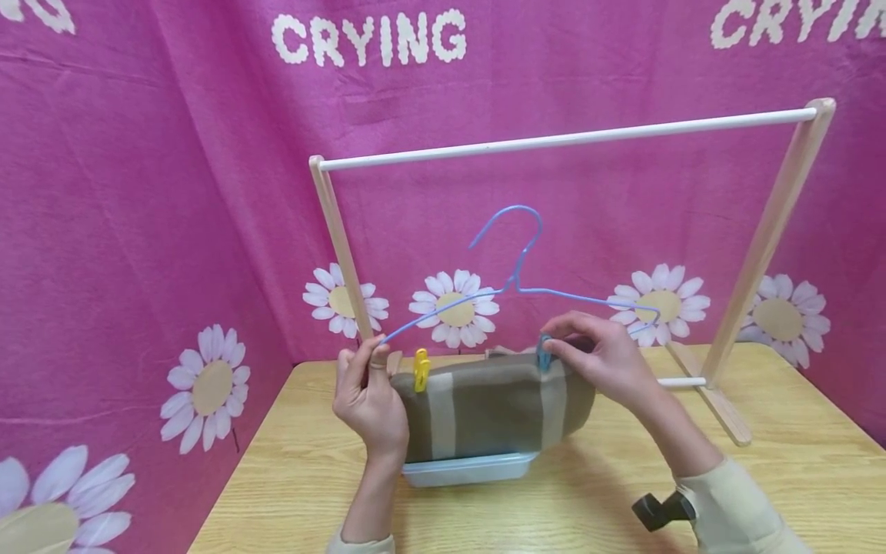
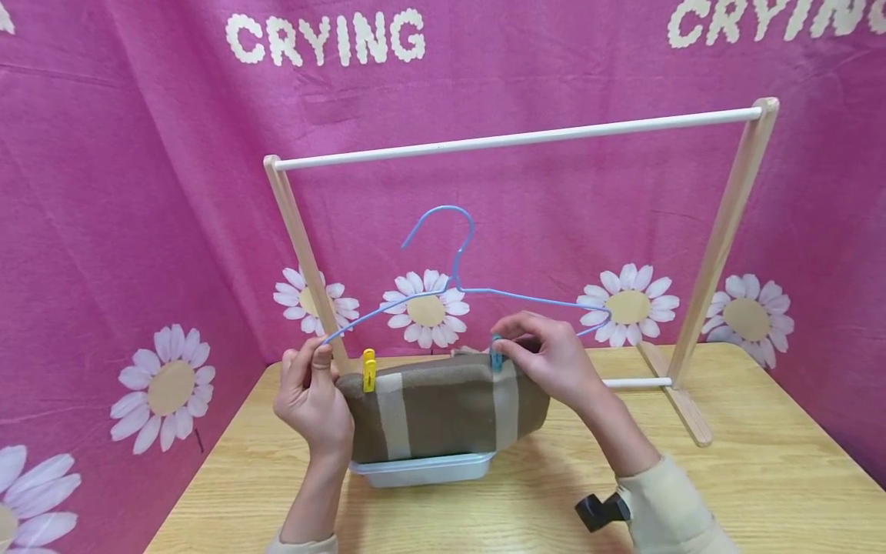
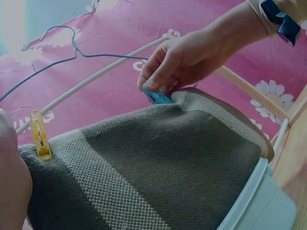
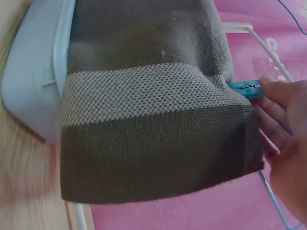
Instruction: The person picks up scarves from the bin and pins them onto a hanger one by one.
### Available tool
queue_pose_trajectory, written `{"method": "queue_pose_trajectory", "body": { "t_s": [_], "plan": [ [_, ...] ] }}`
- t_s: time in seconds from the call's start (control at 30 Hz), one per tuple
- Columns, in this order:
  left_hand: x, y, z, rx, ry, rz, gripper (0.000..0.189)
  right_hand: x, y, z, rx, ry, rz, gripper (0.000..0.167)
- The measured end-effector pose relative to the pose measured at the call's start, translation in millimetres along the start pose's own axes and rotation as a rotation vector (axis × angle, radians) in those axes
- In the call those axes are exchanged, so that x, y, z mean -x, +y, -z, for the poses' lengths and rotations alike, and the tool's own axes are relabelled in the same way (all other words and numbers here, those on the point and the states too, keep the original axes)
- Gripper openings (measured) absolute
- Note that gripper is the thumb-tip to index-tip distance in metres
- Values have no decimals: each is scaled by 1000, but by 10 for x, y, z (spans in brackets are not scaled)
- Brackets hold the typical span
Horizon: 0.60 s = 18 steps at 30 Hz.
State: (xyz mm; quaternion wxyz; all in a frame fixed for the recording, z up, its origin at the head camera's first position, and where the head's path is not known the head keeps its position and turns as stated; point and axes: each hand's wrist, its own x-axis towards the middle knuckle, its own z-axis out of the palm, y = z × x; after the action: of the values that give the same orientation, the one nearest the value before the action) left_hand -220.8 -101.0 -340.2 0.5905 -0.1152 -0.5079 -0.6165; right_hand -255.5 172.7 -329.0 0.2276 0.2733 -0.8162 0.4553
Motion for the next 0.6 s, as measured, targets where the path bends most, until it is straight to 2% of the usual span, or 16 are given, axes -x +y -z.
{"method": "queue_pose_trajectory", "body": {
  "t_s": [0.13,0.37,0.6],
  "plan": [
    [4,-7,22,-28,-21,-3,17,22,2,-10,34,-3,35,22],
    [7,-72,57,-103,-67,46,17,84,-14,-30,123,50,163,53],
    [10,-80,42,-101,-86,60,19,128,-30,2,76,144,202,57]
  ]
}}
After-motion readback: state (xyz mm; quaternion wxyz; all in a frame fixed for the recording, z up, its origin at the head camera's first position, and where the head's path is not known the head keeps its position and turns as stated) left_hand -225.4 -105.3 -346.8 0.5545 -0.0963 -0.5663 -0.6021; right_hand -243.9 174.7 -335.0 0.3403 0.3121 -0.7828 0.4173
